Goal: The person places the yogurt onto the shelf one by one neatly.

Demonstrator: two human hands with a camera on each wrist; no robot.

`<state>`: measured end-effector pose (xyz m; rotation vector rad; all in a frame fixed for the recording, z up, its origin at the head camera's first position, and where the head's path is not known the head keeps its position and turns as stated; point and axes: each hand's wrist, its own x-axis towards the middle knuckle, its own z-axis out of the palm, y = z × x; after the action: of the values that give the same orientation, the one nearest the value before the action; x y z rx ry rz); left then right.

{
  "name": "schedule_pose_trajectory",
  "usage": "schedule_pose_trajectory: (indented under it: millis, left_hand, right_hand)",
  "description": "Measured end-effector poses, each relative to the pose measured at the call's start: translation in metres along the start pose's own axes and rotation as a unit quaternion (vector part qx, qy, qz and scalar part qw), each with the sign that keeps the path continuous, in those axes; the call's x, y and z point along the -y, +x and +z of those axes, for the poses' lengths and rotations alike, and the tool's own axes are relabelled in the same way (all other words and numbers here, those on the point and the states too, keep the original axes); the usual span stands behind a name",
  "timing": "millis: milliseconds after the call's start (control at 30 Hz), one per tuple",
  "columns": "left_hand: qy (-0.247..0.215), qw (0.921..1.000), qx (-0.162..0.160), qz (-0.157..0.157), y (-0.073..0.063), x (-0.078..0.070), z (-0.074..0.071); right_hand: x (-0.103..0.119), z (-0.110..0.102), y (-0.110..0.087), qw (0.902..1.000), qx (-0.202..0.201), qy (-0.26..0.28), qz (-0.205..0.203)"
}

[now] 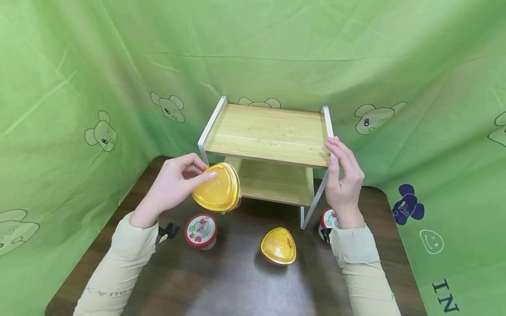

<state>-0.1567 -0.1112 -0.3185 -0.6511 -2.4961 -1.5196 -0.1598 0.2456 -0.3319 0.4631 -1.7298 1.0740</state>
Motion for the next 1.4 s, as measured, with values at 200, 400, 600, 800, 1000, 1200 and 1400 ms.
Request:
schedule_pose_trajectory:
  millis: [200, 400, 600, 800, 1000, 1200, 1400]
  left_hand:
    - [0.004, 0.9998, -0.010, 0.014, 0.002, -0.013, -0.007]
    - [0.005, 0.9995, -0.013, 0.028, 0.009, -0.024, -0.014]
    - [0.002, 0.9987, -0.027, 0.043, 0.015, -0.038, -0.020]
    - [0.003, 0.9975, -0.047, 0.052, 0.022, -0.049, -0.025]
    - [0.003, 0.9972, -0.062, 0.041, 0.030, -0.057, -0.032]
    - [0.007, 0.9968, -0.074, 0.030, 0.040, -0.062, -0.037]
    - [0.011, 0.9957, -0.089, 0.021, 0.053, -0.068, -0.045]
  right_hand:
    - [0.000, 0.000, 0.000, 1.0000, 0.000, 0.000, 0.000]
    - [0.000, 0.001, -0.001, 1.0000, -0.003, 0.003, 0.001]
    - [-0.001, 0.002, 0.000, 1.0000, -0.006, 0.003, -0.001]
    - [0.000, 0.002, 0.000, 1.0000, -0.009, 0.002, -0.001]
    - [0.000, 0.003, -0.001, 0.9999, -0.009, 0.006, 0.000]
    - [-0.001, 0.004, -0.001, 0.9999, -0.012, 0.007, -0.001]
    - [-0.002, 0.006, -0.001, 0.9999, -0.012, 0.012, 0.001]
